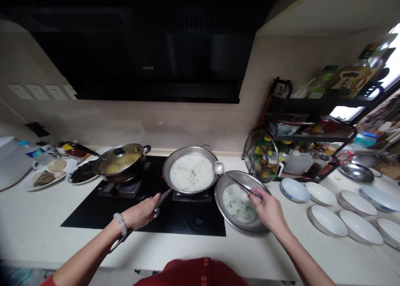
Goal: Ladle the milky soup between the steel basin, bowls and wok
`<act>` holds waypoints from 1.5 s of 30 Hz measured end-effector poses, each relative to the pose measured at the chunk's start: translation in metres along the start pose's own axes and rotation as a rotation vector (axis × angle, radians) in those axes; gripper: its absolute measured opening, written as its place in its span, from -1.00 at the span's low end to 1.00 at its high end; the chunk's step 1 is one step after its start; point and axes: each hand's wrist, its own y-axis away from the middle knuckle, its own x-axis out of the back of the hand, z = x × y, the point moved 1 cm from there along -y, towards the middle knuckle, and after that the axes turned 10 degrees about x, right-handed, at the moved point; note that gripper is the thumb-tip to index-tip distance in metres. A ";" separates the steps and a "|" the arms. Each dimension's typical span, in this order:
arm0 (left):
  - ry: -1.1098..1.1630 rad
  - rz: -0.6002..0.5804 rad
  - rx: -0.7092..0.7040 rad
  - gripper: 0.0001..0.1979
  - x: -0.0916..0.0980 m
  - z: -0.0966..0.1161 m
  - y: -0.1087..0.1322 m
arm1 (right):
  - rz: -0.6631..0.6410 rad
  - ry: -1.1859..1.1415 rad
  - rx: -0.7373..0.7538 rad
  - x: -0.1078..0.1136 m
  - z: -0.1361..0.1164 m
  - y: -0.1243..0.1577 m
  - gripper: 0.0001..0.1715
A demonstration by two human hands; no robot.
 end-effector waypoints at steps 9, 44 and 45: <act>0.042 0.012 0.011 -0.29 -0.001 0.000 0.000 | -0.383 0.501 0.235 -0.057 -0.098 -0.054 -0.57; 0.038 0.015 0.004 -0.29 -0.001 -0.001 0.001 | -0.299 -0.177 0.010 -0.011 -0.055 -0.058 -0.68; 0.035 0.015 0.005 -0.29 -0.001 -0.001 0.002 | -0.263 -0.177 0.007 -0.002 -0.051 -0.055 -0.67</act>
